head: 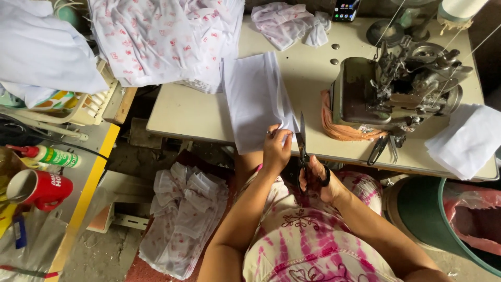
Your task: The person is manually trimming and cutting white fabric pieces using scissors at a sewing workstation.
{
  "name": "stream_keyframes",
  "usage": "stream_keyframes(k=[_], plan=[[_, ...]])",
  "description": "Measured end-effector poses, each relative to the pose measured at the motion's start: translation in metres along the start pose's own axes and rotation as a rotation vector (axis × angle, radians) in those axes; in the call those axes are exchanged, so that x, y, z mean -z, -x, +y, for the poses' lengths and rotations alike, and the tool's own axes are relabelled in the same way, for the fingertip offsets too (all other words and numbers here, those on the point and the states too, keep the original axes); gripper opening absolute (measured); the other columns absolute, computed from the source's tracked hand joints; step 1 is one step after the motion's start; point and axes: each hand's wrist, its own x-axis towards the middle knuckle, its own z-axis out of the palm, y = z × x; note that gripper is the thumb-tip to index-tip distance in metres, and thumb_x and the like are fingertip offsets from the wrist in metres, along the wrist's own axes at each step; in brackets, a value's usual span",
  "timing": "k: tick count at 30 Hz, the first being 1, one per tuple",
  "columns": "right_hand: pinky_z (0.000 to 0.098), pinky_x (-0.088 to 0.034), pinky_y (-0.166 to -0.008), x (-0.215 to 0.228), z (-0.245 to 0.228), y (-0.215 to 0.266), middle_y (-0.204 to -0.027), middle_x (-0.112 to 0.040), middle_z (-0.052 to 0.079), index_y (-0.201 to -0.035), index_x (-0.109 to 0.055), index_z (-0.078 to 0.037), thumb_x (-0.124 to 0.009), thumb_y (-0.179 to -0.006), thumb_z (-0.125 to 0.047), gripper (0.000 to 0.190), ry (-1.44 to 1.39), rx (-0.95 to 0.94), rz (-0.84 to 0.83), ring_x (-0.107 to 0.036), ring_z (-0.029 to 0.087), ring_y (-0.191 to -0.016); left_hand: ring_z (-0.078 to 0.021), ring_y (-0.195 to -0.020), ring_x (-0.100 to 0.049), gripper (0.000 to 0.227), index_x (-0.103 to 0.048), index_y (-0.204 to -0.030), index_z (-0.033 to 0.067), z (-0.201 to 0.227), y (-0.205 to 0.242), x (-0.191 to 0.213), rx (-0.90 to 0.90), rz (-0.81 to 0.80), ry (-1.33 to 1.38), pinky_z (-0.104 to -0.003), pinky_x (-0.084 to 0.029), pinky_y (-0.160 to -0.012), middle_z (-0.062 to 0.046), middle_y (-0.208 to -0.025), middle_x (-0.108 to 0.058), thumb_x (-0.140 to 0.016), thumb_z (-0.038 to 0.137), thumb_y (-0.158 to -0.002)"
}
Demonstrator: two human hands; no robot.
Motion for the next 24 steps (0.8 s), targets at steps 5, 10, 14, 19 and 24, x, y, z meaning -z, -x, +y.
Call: stream_keyframes(k=[5, 10, 14, 19, 24], plan=[[0.033, -0.037, -0.039, -0.009, -0.01, 0.015, -0.054, -0.051, 0.016, -0.079, -0.06, 0.003, -0.059, -0.096, -0.066, 0.071, 0.064, 0.015, 0.079, -0.056, 0.03, -0.046, -0.0382, -0.095, -0.069, 0.021, -0.063, -0.1, 0.0163, 0.008, 0.004, -0.009, -0.022, 0.03, -0.074, -0.044, -0.055, -0.085, -0.015, -0.11, -0.061, -0.076, 0.018, -0.084], [0.0271, -0.025, -0.02, 0.002, 0.0, 0.012, -0.05, -0.045, 0.014, -0.077, -0.058, 0.005, -0.066, -0.099, -0.057, 0.066, 0.141, 0.026, 0.172, -0.05, 0.026, -0.037, -0.0406, -0.094, -0.069, 0.017, -0.064, -0.098, 0.0157, 0.004, 0.008, -0.017, 0.01, 0.039, -0.072, -0.045, -0.055, -0.084, -0.016, -0.111, -0.062, -0.071, 0.005, -0.086], [0.0328, -0.039, -0.035, -0.008, -0.01, 0.004, -0.052, -0.051, 0.019, -0.076, -0.061, 0.004, -0.063, -0.094, -0.065, 0.071, 0.049, 0.034, 0.087, -0.056, 0.031, -0.043, -0.0377, -0.102, -0.068, 0.018, -0.067, -0.098, 0.0175, 0.001, 0.004, -0.01, 0.043, 0.066, -0.001, -0.041, -0.054, -0.089, -0.014, -0.112, -0.062, -0.072, 0.006, -0.086], [0.0319, -0.04, -0.042, -0.02, -0.029, -0.022, -0.055, -0.053, 0.018, -0.076, -0.062, 0.001, -0.057, -0.093, -0.074, 0.077, 0.031, 0.013, 0.048, -0.058, 0.031, -0.048, -0.0362, -0.102, -0.068, 0.014, -0.067, -0.096, 0.0167, 0.002, 0.001, -0.004, 0.108, 0.053, 0.048, -0.04, -0.055, -0.088, -0.014, -0.11, -0.061, -0.072, 0.008, -0.088], [0.031, -0.036, -0.037, -0.011, -0.034, -0.033, -0.054, -0.045, 0.009, -0.079, -0.057, 0.0, -0.063, -0.098, -0.062, 0.066, 0.045, 0.009, 0.131, -0.049, 0.022, -0.042, -0.0321, -0.09, -0.07, 0.019, -0.068, -0.094, 0.0168, -0.004, -0.006, 0.005, 0.261, 0.059, 0.134, -0.036, -0.057, -0.078, -0.01, -0.097, -0.069, -0.078, 0.005, -0.082]])
